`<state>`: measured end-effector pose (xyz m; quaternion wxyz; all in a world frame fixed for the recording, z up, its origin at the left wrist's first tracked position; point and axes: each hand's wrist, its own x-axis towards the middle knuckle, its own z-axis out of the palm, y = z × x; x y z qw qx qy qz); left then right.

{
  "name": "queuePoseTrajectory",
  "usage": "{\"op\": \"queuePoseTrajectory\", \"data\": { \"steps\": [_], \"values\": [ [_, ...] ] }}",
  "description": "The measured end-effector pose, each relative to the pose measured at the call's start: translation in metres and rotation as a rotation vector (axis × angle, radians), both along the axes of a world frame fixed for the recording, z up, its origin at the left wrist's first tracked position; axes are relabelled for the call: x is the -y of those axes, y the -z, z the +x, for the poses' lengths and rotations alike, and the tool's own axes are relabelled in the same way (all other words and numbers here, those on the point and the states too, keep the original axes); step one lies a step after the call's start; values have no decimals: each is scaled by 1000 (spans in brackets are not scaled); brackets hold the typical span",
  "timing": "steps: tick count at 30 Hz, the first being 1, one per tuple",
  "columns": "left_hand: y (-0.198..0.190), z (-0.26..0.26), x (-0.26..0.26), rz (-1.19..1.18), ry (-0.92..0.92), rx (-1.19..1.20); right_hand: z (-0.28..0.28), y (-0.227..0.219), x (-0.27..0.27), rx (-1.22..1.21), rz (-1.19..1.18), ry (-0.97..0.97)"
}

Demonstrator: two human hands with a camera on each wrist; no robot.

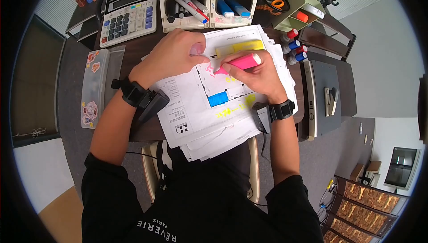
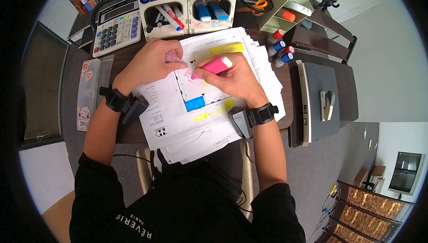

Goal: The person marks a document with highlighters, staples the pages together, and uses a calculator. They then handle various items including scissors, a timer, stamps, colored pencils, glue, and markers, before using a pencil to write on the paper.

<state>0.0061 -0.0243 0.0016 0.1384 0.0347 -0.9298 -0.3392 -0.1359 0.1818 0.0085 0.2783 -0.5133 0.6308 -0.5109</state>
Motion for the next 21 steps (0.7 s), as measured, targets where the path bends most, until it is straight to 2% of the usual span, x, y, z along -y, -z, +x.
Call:
{"op": "queuePoseTrajectory", "data": {
  "steps": [21],
  "values": [
    [-3,0,-2,10,-14,14,0,1,0,-34,6,13]
  ]
}}
